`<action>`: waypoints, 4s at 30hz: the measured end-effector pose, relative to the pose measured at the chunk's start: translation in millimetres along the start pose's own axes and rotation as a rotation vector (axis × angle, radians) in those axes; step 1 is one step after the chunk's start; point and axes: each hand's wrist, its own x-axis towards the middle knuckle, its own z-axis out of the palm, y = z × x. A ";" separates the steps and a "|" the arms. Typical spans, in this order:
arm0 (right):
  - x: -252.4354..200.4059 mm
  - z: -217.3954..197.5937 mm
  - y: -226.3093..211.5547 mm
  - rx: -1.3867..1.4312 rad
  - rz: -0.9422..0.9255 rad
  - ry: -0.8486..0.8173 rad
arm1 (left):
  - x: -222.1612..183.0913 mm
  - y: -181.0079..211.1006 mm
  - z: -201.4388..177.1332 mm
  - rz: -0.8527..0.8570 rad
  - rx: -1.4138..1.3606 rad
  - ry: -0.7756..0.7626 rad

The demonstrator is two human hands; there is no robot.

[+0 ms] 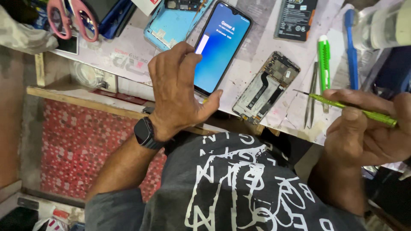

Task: The person uses a green screwdriver to remove screws from a smartphone motherboard and then uses tweezers to detach a ribbon cable. The person then picks up a feature phone and navigates its menu using the keypad.

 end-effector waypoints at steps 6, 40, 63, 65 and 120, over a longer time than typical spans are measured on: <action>-6.9 -0.5 -13.0 0.081 -0.142 -0.028 | 30.9 20.0 8.6 -0.158 0.211 -0.161; -87.4 -28.7 4.1 0.155 -0.066 0.299 | -92.6 23.2 -108.5 -0.420 0.227 -0.569; -16.0 23.5 -14.7 0.157 -0.127 -0.022 | -44.2 -138.6 -35.6 -0.174 0.256 -1.002; -9.0 27.9 -13.6 0.118 -0.136 -0.037 | -41.2 -135.0 -26.5 -0.187 0.281 -1.057; 155.8 122.4 19.7 -1.029 0.082 -0.488 | 10.4 23.2 2.3 0.072 -0.173 -0.123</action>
